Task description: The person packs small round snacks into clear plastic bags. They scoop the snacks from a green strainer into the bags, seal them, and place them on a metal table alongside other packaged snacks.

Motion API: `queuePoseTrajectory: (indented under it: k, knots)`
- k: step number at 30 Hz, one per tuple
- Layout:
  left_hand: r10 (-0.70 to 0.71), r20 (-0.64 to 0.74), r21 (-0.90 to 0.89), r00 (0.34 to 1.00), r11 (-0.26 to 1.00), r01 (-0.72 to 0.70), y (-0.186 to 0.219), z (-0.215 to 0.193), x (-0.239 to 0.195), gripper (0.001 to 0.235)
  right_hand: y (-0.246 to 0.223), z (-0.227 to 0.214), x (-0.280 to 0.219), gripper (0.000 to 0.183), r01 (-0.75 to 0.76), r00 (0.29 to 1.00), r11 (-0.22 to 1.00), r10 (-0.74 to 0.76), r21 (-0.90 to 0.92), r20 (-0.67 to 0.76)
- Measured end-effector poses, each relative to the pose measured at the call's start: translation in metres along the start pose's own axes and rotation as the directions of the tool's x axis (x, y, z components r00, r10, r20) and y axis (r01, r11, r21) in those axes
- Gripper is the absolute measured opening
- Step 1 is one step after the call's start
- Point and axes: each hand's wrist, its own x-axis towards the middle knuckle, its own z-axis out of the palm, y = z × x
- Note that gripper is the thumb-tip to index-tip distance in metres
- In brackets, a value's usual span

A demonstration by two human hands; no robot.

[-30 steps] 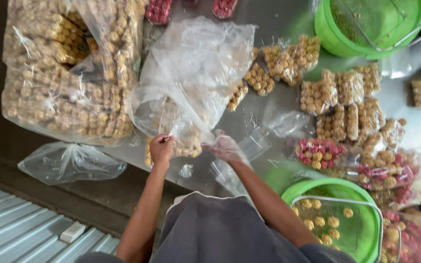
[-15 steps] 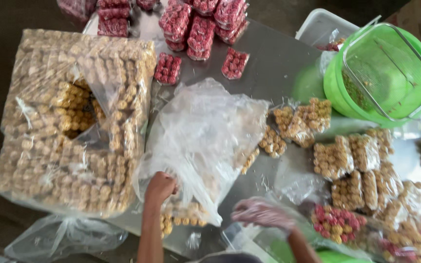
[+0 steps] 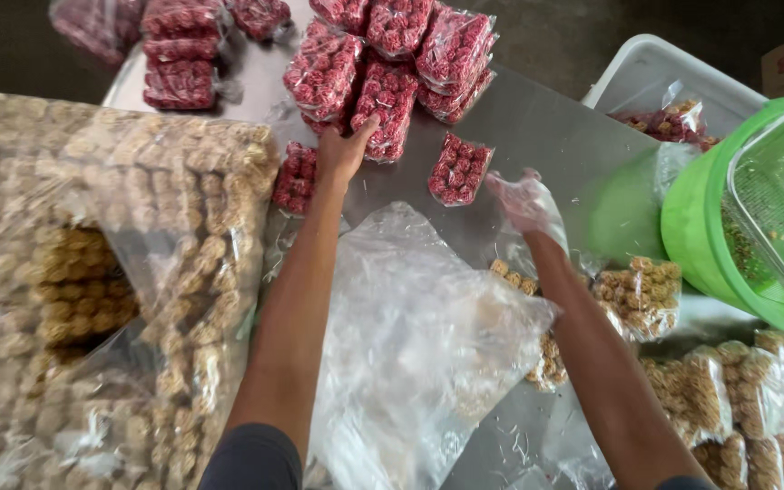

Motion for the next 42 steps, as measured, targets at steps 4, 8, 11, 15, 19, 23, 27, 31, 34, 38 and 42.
queuePoseTrajectory:
  k: [4,8,11,15,19,23,27,31,34,38,42]
  knots:
    - [-0.006,-0.017,-0.311,1.000,0.951,0.001,-0.013,0.037,0.032,0.083,-0.022,0.040,0.059,0.023,-0.010,0.998,0.993,0.003,0.119,0.060]
    - [-0.082,0.223,-0.358,0.971,0.920,0.160,-0.018,0.045,0.027,0.089,-0.037,0.057,0.100,0.016,0.194,0.958,0.957,-0.137,0.215,-0.251]
    - [-0.204,0.310,-0.131,0.928,0.958,0.255,-0.017,0.049,0.021,0.102,-0.059,0.044,0.095,0.034,0.367,0.789,0.930,-0.300,0.020,-0.536]
    - [-0.129,0.336,-0.219,0.933,0.953,0.211,-0.002,0.047,-0.019,0.119,-0.081,-0.009,0.045,0.067,0.013,0.996,-0.512,0.084,0.859,0.035]
    - [0.112,0.472,-0.595,0.874,0.772,0.222,0.052,0.023,-0.101,0.111,-0.066,-0.082,-0.057,0.084,0.184,0.975,-0.690,0.038,0.700,-0.219]
    - [0.240,0.506,-0.597,0.829,0.791,0.135,0.096,0.003,-0.249,0.097,-0.038,-0.137,-0.198,0.075,0.038,0.919,-0.364,0.379,0.931,0.110]
    - [0.060,0.746,-0.428,0.663,0.807,0.408,0.086,0.022,-0.416,0.099,-0.037,-0.112,-0.379,0.050,-0.052,0.785,-0.491,0.517,0.869,0.340]
    - [-0.111,0.834,-0.288,0.541,0.748,0.598,0.001,0.073,-0.536,0.064,-0.077,-0.041,-0.544,0.037,-0.092,0.723,-0.695,0.446,0.713,0.528]
    - [-0.120,0.768,-0.161,0.630,0.915,0.371,-0.087,0.109,-0.588,0.040,-0.118,0.016,-0.620,0.036,-0.074,0.660,-0.801,0.408,0.595,0.631]
    - [0.091,0.628,-0.112,0.773,0.993,-0.025,-0.161,0.125,-0.612,0.036,-0.127,0.077,-0.685,0.033,0.054,0.652,-0.814,0.468,0.578,0.597]
    - [0.390,0.438,0.031,0.810,0.894,-0.447,-0.157,0.099,-0.627,0.019,-0.128,0.084,-0.727,0.043,0.194,0.644,-0.831,0.508,0.521,0.572]
